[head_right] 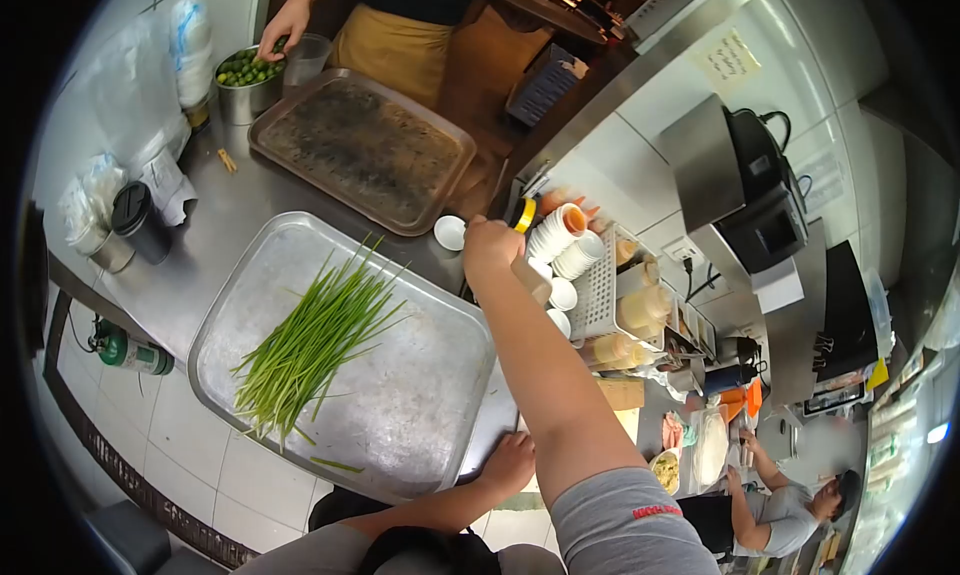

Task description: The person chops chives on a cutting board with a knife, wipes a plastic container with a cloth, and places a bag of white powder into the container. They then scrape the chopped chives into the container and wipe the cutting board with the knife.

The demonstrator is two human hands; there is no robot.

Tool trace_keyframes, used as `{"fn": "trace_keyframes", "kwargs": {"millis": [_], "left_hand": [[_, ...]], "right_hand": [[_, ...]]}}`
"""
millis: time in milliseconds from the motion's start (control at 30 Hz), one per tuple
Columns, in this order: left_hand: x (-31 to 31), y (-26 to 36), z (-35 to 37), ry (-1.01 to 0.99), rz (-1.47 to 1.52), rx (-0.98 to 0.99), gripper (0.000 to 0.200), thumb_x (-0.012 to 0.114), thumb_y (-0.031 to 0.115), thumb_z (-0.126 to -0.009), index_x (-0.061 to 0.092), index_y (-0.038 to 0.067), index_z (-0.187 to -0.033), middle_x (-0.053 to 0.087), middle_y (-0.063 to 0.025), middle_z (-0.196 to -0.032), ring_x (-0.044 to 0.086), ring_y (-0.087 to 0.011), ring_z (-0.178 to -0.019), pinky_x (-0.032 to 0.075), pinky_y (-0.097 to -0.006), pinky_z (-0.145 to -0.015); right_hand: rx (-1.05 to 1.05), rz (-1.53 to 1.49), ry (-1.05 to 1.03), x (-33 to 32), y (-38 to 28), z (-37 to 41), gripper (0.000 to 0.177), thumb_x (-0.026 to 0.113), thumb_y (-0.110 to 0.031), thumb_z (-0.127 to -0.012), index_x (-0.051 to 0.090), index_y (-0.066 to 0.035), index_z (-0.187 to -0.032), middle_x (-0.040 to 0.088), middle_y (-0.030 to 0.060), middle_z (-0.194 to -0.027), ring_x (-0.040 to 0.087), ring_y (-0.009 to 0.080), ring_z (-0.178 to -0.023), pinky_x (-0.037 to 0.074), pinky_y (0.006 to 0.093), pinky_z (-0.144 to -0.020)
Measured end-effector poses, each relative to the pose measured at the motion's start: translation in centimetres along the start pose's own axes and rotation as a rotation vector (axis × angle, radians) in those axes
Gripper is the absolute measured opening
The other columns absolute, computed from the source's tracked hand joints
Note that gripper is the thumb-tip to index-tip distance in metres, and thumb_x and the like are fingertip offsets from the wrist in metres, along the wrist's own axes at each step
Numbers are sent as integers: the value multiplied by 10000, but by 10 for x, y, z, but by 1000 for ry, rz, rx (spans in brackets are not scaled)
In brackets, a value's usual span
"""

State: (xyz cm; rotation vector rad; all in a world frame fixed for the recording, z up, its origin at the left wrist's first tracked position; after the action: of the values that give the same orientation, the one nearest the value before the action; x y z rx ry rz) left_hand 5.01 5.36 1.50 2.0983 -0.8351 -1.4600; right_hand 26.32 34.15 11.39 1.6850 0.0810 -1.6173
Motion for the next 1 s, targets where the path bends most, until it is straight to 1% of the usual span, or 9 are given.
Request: {"fn": "trace_keyframes", "kwargs": {"millis": [33, 200, 533, 633, 700, 733, 800, 933, 1000], "left_hand": [[0, -1, -1, 18, 19, -2, 198, 542, 145, -876, 605, 101, -1058, 576, -62, -1027, 558, -243, -1013, 459, -408, -847], [-2, -1, -1, 46, 49, -3, 194, 545, 155, -886, 594, 100, -1065, 568, -62, -1037, 543, -226, -1026, 444, -393, -865], [-6, 2, -3, 39, 7, 8, 190, 556, 158, -885, 596, 107, -1064, 565, -57, -1040, 544, -223, -1018, 442, -397, -858], [-4, 2, -3, 15, -5, 13, 187, 556, 158, -885, 596, 106, -1060, 564, -56, -1038, 545, -223, -1016, 441, -396, -857], [-4, 2, -3, 24, -14, 12, 179, 555, 158, -888, 593, 107, -1055, 564, -53, -1039, 542, -222, -1017, 438, -395, -855], [-4, 2, -3, 19, -16, 19, 179, 555, 158, -888, 593, 107, -1055, 564, -53, -1039, 542, -222, -1017, 438, -395, -855], [-5, 3, -1, 37, -15, 27, 168, 556, 157, -890, 592, 108, -1048, 561, -48, -1031, 538, -220, -1014, 436, -395, -851], [-3, 3, -2, 72, 7, 32, 165, 561, 160, -891, 588, 110, -1046, 557, -43, -1023, 534, -218, -1012, 433, -394, -849], [-1, 3, -2, 97, 12, 31, 154, 567, 168, -888, 602, 110, -1026, 554, -40, -1020, 531, -217, -1008, 434, -393, -843]], "right_hand": [[-10, 47, 45, -5, -5, -3, 293, 580, -188, -933, 624, -94, -1207, 697, 123, -1132, 694, 311, -998, 551, 541, -716], [-147, 397, 168, -11, -18, -16, 242, 609, -162, -904, 721, -108, -1112, 714, 88, -1091, 685, 281, -972, 478, 512, -761], [-171, 256, 57, -7, -8, -17, 232, 644, -175, -885, 747, -127, -1087, 740, 63, -1088, 702, 277, -977, 479, 503, -763], [-78, 216, 5, -9, 4, -18, 254, 566, -263, -945, 727, -189, -1128, 727, 81, -1126, 698, 270, -1049, 528, 484, -818], [-73, 18, -140, -9, 15, -12, 443, 646, -432, -879, 679, -132, -1204, 714, 118, -1146, 689, 272, -1073, 547, 423, -864], [-66, 13, -140, -13, 19, -8, 443, 646, -432, -879, 679, -132, -1204, 714, 118, -1146, 689, 272, -1073, 547, 423, -864], [-36, -259, -115, -17, 29, 3, 725, 706, -553, -785, 583, -58, -1300, 702, 150, -1158, 681, 277, -1086, 547, 376, -889], [36, -488, -91, -11, 33, 14, 794, 715, -537, -778, 506, -26, -1348, 698, 162, -1151, 680, 296, -1082, 554, 397, -884], [9, -418, -116, -13, 28, 18, 773, 718, -526, -779, 523, -29, -1337, 700, 157, -1148, 682, 296, -1077, 558, 399, -872]]}}
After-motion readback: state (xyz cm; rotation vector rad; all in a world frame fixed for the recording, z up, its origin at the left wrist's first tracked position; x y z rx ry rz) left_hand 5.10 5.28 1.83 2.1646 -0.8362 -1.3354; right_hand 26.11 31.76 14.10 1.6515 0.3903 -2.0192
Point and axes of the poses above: each hand's wrist, its own z-axis away from the middle knuckle, its own x-axis out of the palm, y = z × x, the point moved 6 cm from there along -z, towards the middle knuckle
